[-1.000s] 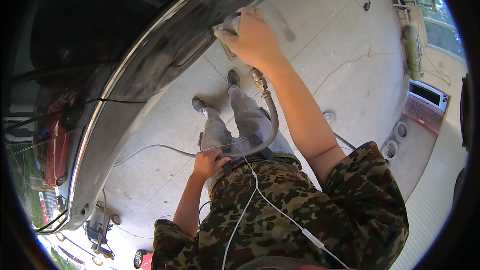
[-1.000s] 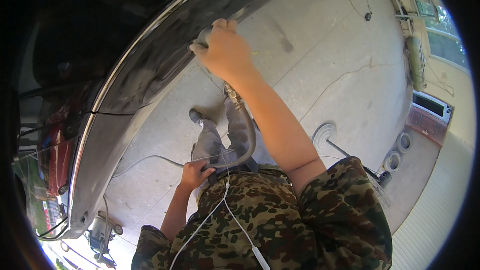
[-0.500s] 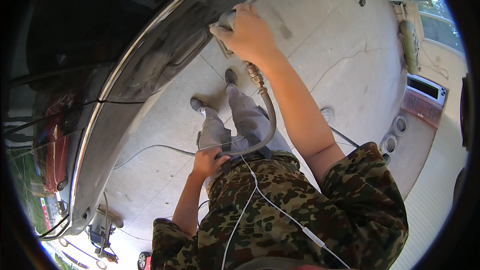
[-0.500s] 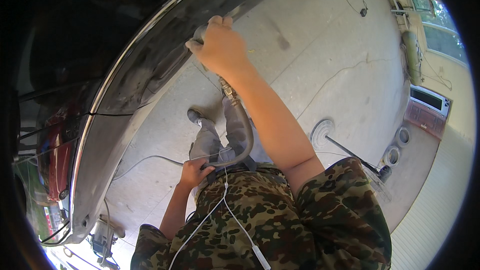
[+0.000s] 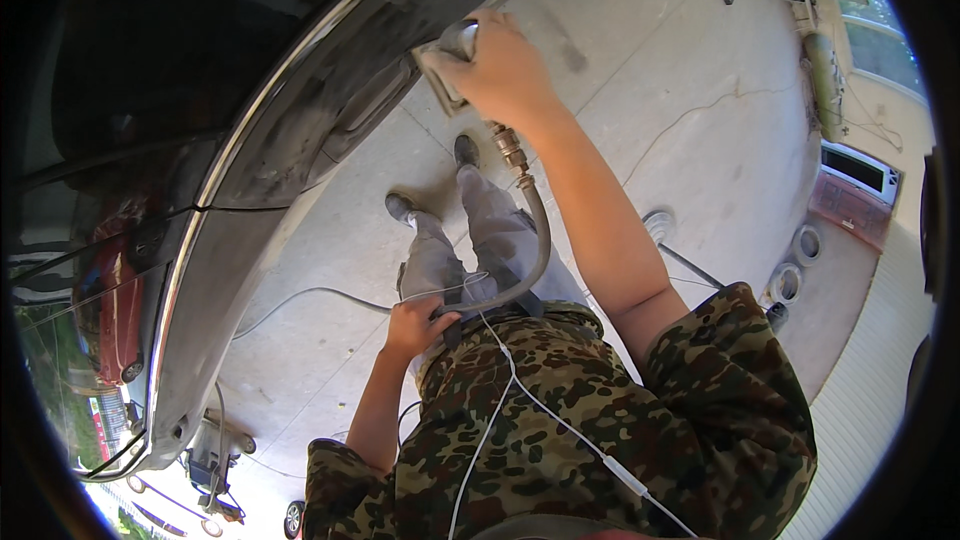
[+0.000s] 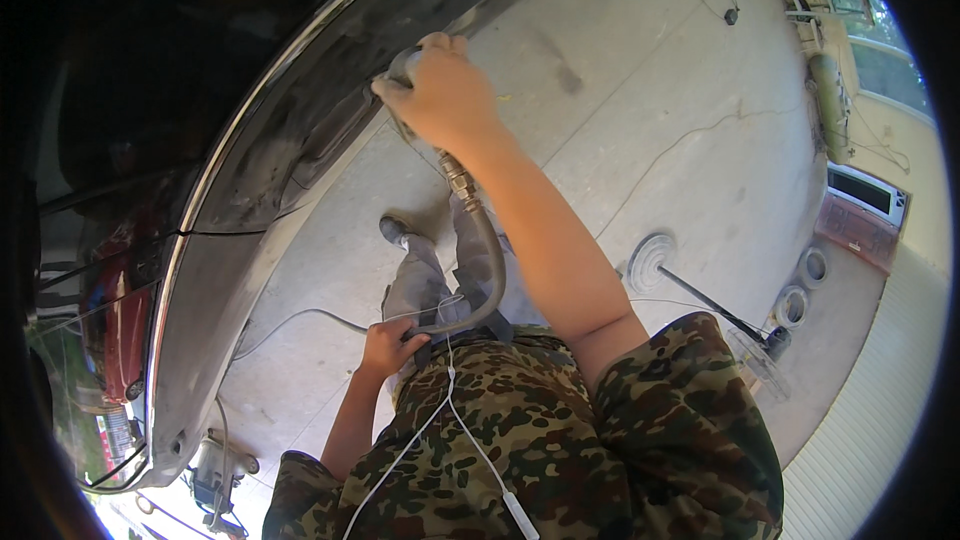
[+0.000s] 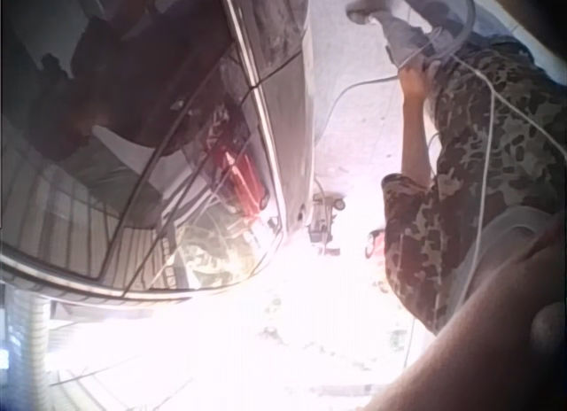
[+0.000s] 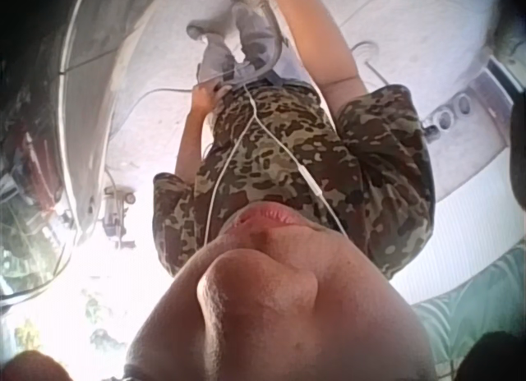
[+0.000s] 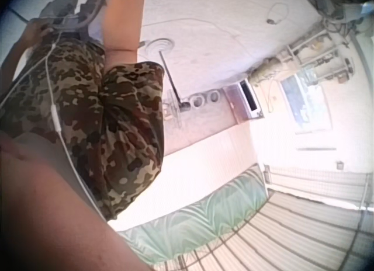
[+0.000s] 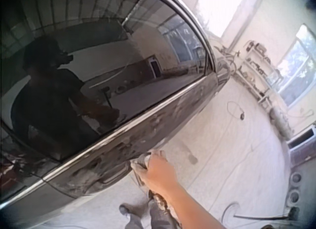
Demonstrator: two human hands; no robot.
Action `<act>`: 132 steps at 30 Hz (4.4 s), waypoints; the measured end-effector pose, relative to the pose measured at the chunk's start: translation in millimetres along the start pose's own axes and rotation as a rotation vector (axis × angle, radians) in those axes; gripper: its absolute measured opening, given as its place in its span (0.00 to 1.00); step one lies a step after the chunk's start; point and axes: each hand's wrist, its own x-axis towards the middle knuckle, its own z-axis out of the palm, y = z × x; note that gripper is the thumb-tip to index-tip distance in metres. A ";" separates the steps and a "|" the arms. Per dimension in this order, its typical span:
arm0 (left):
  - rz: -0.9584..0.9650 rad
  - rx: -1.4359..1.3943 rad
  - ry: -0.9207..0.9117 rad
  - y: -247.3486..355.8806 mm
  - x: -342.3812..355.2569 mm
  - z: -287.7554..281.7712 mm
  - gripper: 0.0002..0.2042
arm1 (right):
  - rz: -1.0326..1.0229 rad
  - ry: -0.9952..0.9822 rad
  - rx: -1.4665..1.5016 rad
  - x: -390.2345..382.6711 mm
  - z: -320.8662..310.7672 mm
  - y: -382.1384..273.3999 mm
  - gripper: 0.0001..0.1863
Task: The person uses a pneumatic sander to smooth a large area on the side of a car, moving the tool across the door and rear quarter panel while kneeling. The person occasionally pauses to feel the surface with their hand.
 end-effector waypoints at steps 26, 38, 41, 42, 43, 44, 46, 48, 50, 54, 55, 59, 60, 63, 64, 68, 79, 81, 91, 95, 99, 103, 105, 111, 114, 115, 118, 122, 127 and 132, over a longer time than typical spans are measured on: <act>-0.070 -0.015 0.012 -1.0 -12.6 -18.5 0.19 | 0.372 -0.077 0.510 26.3 10.6 60.8 0.35; -0.042 0.035 -0.005 -21.0 -23.2 -14.9 0.21 | -0.029 0.123 -0.005 -11.3 34.4 -2.7 0.34; -0.059 0.120 -0.025 -31.7 -24.1 -12.8 0.22 | -0.063 0.007 -0.030 -36.9 46.4 -20.8 0.35; -0.075 0.125 -0.030 -35.6 -23.4 -13.0 0.22 | -0.057 0.025 -0.041 -39.0 48.3 -22.0 0.35; -0.097 0.136 -0.045 -39.1 -22.0 -13.4 0.22 | -0.092 0.077 -0.037 -39.8 48.9 -21.1 0.35; -0.141 0.161 -0.073 -43.7 -21.7 -14.6 0.23 | -0.152 0.129 -0.029 -38.5 50.2 -19.4 0.36; -0.134 0.098 -0.038 -48.0 -19.2 -15.2 0.23 | -0.055 0.199 -0.015 -25.9 43.8 -7.1 0.35; -0.150 0.066 -0.028 -51.7 -17.5 -16.5 0.23 | -0.008 0.227 -0.012 -14.9 40.1 2.8 0.35; -0.165 0.061 -0.022 -54.6 -16.5 -16.2 0.21 | 0.030 0.218 -0.025 -11.4 39.2 6.5 0.35; -0.165 0.107 -0.083 -58.1 -21.1 -11.8 0.25 | -0.033 0.128 -0.034 -38.3 56.7 -12.6 0.36; -0.160 0.131 -0.101 -59.3 -23.9 -11.3 0.25 | -0.048 0.088 -0.044 -48.7 64.5 -20.7 0.36; -0.152 0.120 -0.140 -60.8 -29.1 -9.4 0.25 | -0.102 0.151 -0.020 -47.1 68.2 -22.2 0.36; -0.177 0.085 -0.121 -61.7 -29.4 -9.9 0.25 | -0.125 0.209 -0.023 -40.1 66.2 -17.8 0.36; -0.234 0.030 -0.085 -65.5 -26.1 -11.6 0.25 | -0.034 0.266 -0.037 -21.2 57.6 -0.4 0.36; -0.240 0.037 -0.082 -67.3 -25.1 -12.1 0.25 | -0.052 0.261 -0.053 -21.7 59.0 1.9 0.36; -0.248 0.103 -0.117 -72.2 -28.5 -11.0 0.26 | -0.086 0.187 -0.012 -53.1 79.9 -9.3 0.36; -0.264 0.079 -0.066 -74.2 -35.4 -12.0 0.25 | 0.027 0.220 0.002 -29.1 59.3 -1.4 0.36; -0.247 0.084 -0.062 -72.8 -37.6 -10.9 0.25 | -0.060 0.209 -0.020 -39.0 70.1 -9.1 0.35; -0.164 0.120 -0.021 -67.5 -68.9 -9.9 0.22 | -0.334 0.112 -0.058 -85.7 118.0 -75.1 0.36; -0.104 0.066 0.039 -70.0 -69.5 -4.6 0.22 | -0.275 0.098 -0.143 -77.4 109.0 -76.6 0.35; -0.120 0.016 0.076 -70.1 -67.1 -0.4 0.22 | -0.145 0.105 -0.140 -62.4 98.2 -70.5 0.31; -0.057 -0.003 0.105 -66.2 -63.1 1.5 0.22 | -0.248 -0.017 -0.188 -65.0 106.3 -83.3 0.32; -0.025 0.001 0.113 -63.8 -62.4 1.6 0.22 | -0.267 -0.059 -0.181 -66.2 111.6 -93.4 0.32; -0.011 -0.042 0.139 -62.5 -64.5 0.8 0.22 | -0.168 0.054 -0.257 -52.5 103.6 -97.0 0.31; -0.023 -0.059 0.130 -63.7 -63.0 2.6 0.21 | -0.178 -0.008 -0.271 -51.6 107.4 -95.3 0.34; -0.022 -0.061 0.132 -64.1 -61.6 4.2 0.22 | -0.233 -0.017 -0.253 -53.3 110.7 -95.4 0.34; -0.010 -0.069 0.123 -65.4 -61.6 7.3 0.22 | -0.293 -0.050 -0.233 -62.9 120.9 -100.2 0.33; -0.013 -0.050 0.132 -72.2 -64.1 10.9 0.23 | -0.243 -0.007 -0.247 -69.7 120.7 -102.1 0.31; -0.071 -0.047 0.107 -82.6 -59.5 15.1 0.24 | -0.350 0.055 -0.340 -73.5 126.1 -106.7 0.31; -0.066 -0.044 0.080 -82.9 -53.8 19.1 0.24 | -0.442 -0.050 -0.264 -93.1 149.9 -113.7 0.34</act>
